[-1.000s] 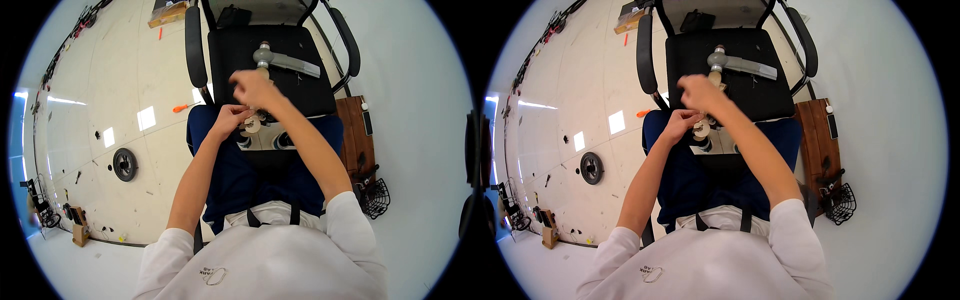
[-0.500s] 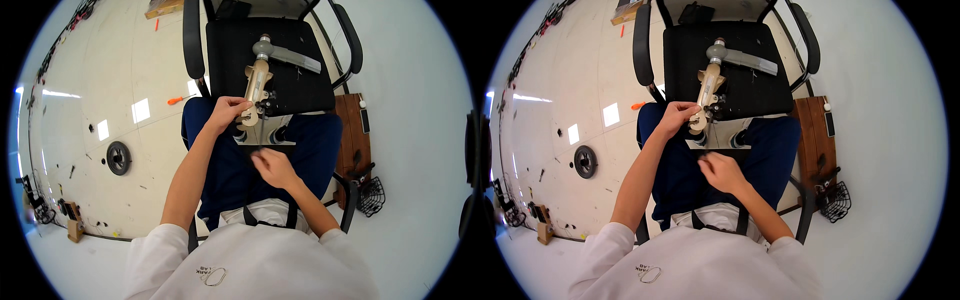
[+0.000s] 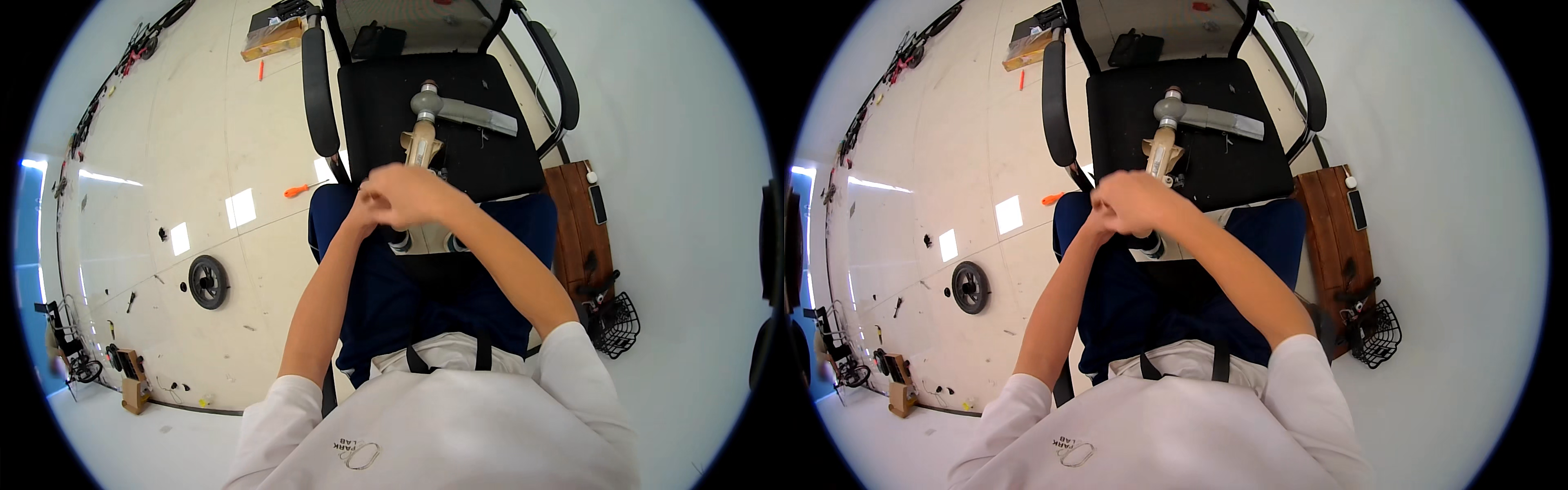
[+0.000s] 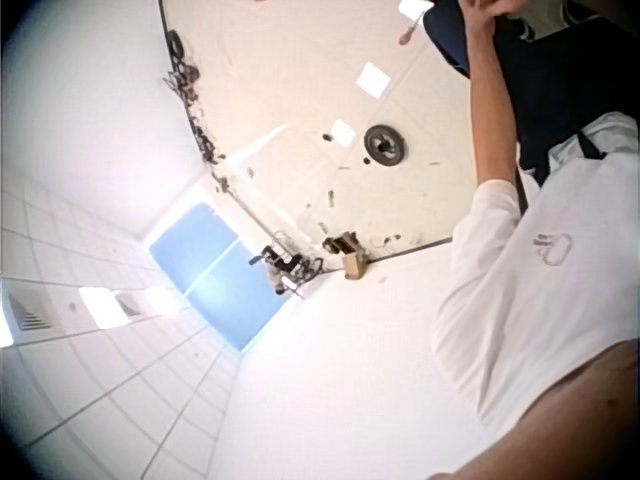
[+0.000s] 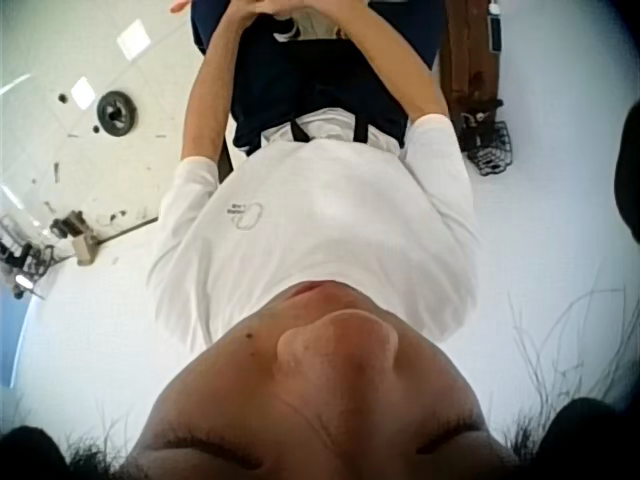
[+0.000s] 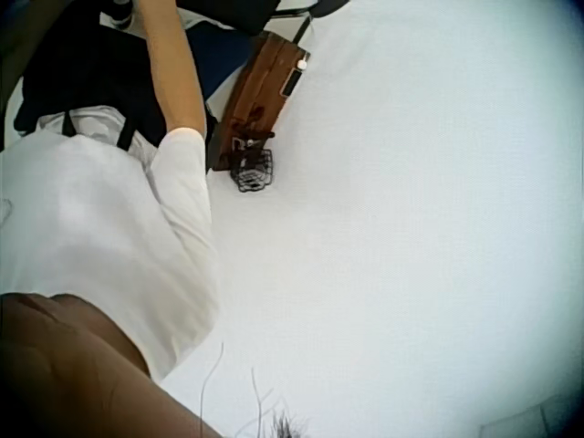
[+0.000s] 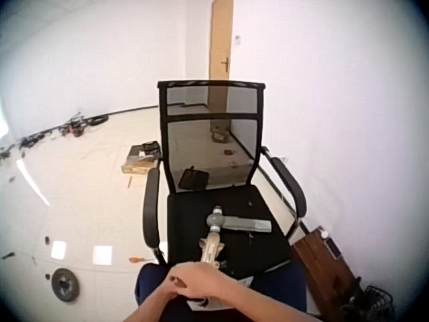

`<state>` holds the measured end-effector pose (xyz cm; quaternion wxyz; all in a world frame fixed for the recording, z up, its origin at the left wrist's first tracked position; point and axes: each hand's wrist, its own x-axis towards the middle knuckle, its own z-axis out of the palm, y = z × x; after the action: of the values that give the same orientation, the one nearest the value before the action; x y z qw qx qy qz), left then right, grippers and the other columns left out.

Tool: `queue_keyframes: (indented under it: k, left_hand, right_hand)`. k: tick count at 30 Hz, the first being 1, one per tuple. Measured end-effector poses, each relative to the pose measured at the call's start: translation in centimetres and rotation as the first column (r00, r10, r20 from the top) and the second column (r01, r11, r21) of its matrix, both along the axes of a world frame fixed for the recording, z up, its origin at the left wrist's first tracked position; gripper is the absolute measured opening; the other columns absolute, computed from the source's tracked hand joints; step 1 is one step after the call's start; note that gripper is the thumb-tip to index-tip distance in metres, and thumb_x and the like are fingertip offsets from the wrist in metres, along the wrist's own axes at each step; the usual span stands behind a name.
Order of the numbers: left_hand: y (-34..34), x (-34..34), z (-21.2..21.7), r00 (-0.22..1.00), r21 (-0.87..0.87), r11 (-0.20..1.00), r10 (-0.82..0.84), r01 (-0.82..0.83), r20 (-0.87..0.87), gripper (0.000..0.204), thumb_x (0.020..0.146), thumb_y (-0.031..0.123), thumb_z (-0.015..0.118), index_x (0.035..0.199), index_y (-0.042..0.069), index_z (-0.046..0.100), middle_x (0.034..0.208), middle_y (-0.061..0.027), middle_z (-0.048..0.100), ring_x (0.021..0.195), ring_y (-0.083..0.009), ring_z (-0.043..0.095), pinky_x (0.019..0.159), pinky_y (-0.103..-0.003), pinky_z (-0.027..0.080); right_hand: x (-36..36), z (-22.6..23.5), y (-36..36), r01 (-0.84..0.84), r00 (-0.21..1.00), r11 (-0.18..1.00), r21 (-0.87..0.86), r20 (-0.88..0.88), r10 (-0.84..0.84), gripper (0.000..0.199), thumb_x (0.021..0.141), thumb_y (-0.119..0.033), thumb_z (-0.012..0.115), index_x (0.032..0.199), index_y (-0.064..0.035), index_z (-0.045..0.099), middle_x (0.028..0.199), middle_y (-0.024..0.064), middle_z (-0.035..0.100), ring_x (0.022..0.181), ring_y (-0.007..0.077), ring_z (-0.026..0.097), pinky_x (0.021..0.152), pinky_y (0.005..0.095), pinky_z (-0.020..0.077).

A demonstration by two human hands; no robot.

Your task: The person sits on a chair and assembles a mechanical component by hand, inserting small parts and tightening connections. The workspace is a tiled room with scattered tools and parts on the floor.

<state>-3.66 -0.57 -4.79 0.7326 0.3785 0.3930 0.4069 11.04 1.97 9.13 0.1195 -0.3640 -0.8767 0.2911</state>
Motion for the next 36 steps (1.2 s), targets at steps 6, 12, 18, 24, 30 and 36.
queue_keyframes:
  k: [6,12,18,24,30,36]
  left_hand:
    - [0.2,0.5,-0.7,1.0,0.115,0.993,0.013,-0.012,-0.005,0.016,0.082,0.004,0.069,0.098,0.002,0.065,0.095,-0.0043,0.067,0.086,-0.0124,0.064,0.071,-0.027,0.051]
    - [0.9,1.1,3.4,0.975,-0.133,0.991,-0.034,0.005,-0.218,0.024,0.086,0.01,0.074,0.103,-0.006,0.071,0.09,-0.0081,0.07,0.077,-0.0115,0.063,0.071,-0.027,0.051]
    - [0.9,1.5,2.2,0.983,-0.132,0.99,0.03,-0.055,-0.183,0.028,0.087,0.014,0.074,0.106,-0.007,0.071,0.09,-0.0095,0.072,0.076,-0.0111,0.064,0.07,-0.025,0.052]
    - [-0.1,2.6,2.1,0.981,-0.147,0.977,0.136,-0.156,-0.137,0.024,0.086,0.013,0.071,0.1,-0.006,0.072,0.086,-0.0071,0.07,0.074,-0.0108,0.063,0.067,-0.025,0.051]
    - [0.7,2.3,3.1,0.962,-0.175,0.946,0.263,-0.272,-0.072,0.018,0.089,0.016,0.062,0.091,0.0,0.07,0.08,-0.0025,0.065,0.07,-0.0104,0.058,0.063,-0.028,0.047]
    - [4.5,0.6,-20.4,0.946,0.025,0.957,0.289,-0.288,-0.147,0.022,0.095,0.026,0.062,0.1,0.005,0.068,0.085,-0.0025,0.066,0.079,-0.0154,0.061,0.072,-0.035,0.052]
  right_hand:
    - [-0.6,-2.7,-0.4,0.088,0.995,0.995,0.045,-0.055,-0.085,0.016,0.083,-0.017,0.062,0.093,-0.0067,0.068,0.08,0.0139,0.07,0.079,0.0332,0.068,0.071,0.0414,0.0547]
    - [1.1,-3.3,6.7,0.269,0.911,0.951,0.156,0.279,-0.303,0.016,0.076,-0.016,0.064,0.087,-0.0056,0.068,0.081,0.0189,0.069,0.087,0.0372,0.069,0.074,0.0451,0.0556]
    - [12.6,-5.7,0.5,0.506,0.851,0.836,0.211,0.039,-0.524,0.031,0.091,-0.026,0.059,0.075,-0.0001,0.062,0.073,0.0212,0.063,0.069,0.0394,0.062,0.065,0.0479,0.0501]
    - [7.2,-5.1,-15.7,0.487,0.872,0.873,0.032,0.031,-0.488,0.033,0.094,-0.022,0.058,0.067,-0.003,0.054,0.067,0.0176,0.059,0.061,0.0373,0.061,0.056,0.0456,0.0486]
    - [0.7,-4.7,-7.6,0.268,0.963,0.956,0.122,-0.074,-0.261,0.028,0.088,-0.025,0.061,0.071,-0.0026,0.063,0.064,0.0191,0.062,0.06,0.0367,0.064,0.056,0.0443,0.0511]
    - [-1.8,0.1,-3.0,-0.193,0.974,0.93,0.312,0.175,0.144,0.034,0.065,-0.019,0.075,0.095,-0.0061,0.068,0.086,0.0181,0.07,0.082,0.033,0.07,0.072,0.0407,0.0571]
